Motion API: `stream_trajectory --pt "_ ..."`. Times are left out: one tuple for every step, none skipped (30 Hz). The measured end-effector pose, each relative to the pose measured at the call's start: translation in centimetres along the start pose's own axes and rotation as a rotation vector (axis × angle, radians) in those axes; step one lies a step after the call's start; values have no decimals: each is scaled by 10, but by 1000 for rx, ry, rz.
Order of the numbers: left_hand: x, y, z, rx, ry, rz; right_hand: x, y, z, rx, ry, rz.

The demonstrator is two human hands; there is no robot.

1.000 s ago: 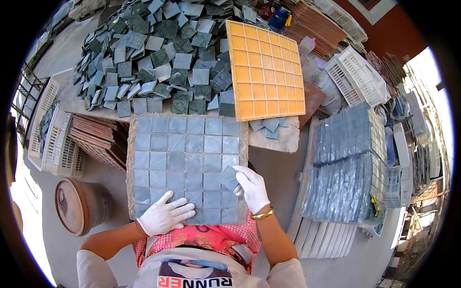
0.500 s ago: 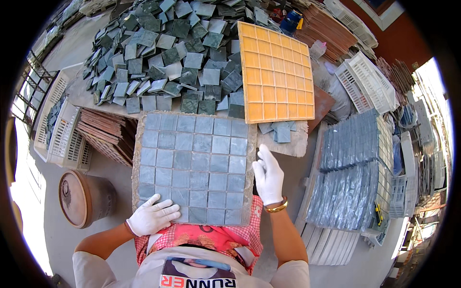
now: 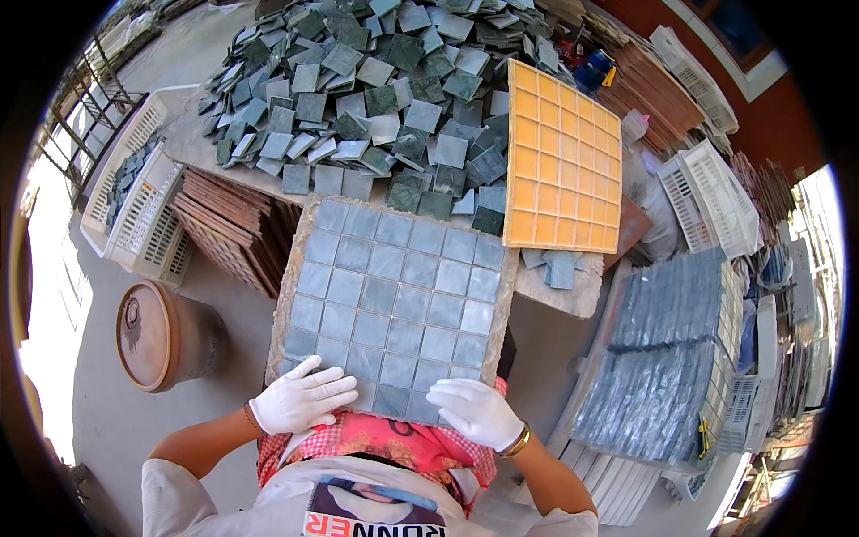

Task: The person places small square tiles onto a yellow grid board, arranging them one by one to fill the grid. The person then lifts the completed tile sheet and sets it aside before continuing with another grid.

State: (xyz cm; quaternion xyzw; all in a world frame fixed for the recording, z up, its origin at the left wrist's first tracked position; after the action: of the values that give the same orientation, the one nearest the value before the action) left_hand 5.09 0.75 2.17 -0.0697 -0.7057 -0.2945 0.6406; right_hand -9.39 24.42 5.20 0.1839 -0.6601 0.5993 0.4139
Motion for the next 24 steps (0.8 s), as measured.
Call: stream_trajectory --pt "-8 3 12 -30 -38 36 11 7 1 -83 120 -40" --pt "-13 4 24 -22 -18 21 20 13 0 -165 241 -80" --pt "-17 3 38 -24 3 11 25 18 0 -223 313 -62" --pt "-16 3 51 -36 18 0 29 22 -3 -289 394 -45" --pt "-14 5 62 -37 9 11 31 25 -6 -354 476 -27" --pt "-13 7 69 -53 4 10 30 26 -8 -393 496 4" --pt "-13 9 76 -69 -2 9 29 26 -10 -431 517 36" --pt "-14 11 83 -85 -8 7 27 27 -12 -468 538 68" --pt "-18 14 90 -125 5 -13 24 28 -14 -480 556 90" --pt "-23 22 99 -181 16 -39 21 30 -17 -492 579 100" --pt "-28 33 110 -236 28 -64 18 33 -20 -504 602 109" --pt "-34 43 121 -283 38 -91 15 35 -21 -511 618 121" --pt "-38 51 131 -293 50 -98 15 33 -20 -513 629 132" --pt "-42 60 141 -303 62 -104 16 30 -18 -513 640 142" --pt "-45 68 151 -315 77 -113 17 29 -18 -517 650 148" --pt "-47 76 160 -311 104 -135 18 29 -20 -520 677 164" --pt "-47 82 169 -305 131 -156 20 30 -22 -521 703 181" --pt "-50 86 175 -301 154 -175 21 30 -24 -523 733 202" --pt "-52 88 179 -303 200 -166 24 29 -27 -529 755 205" --pt "-56 86 180 -264 197 -171 29 26 -29 -535 776 209" --pt "-52 84 181 -232 186 -177 31 27 -34 -547 803 215" --pt "-44 81 183 -203 176 -184 31 28 -39 -552 805 208" --pt "-32 70 184 -160 240 -136 30 29 -44 -557 806 201" --pt "-16 52 185 -95 255 -91 28 28 -48 -564 802 194"
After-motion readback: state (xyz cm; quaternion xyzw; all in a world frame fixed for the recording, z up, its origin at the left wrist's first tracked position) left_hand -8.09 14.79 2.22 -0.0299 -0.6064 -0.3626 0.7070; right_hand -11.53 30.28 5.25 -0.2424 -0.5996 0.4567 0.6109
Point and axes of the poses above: each hand's wrist, its own z-axis towards the middle knuckle, its own x-axis out of the back of the hand, y = z × x, the point moved 5 cm from there along z, towards the middle knuckle, and after that the axes turned 1 degree about -y, right-handed, at the moved point
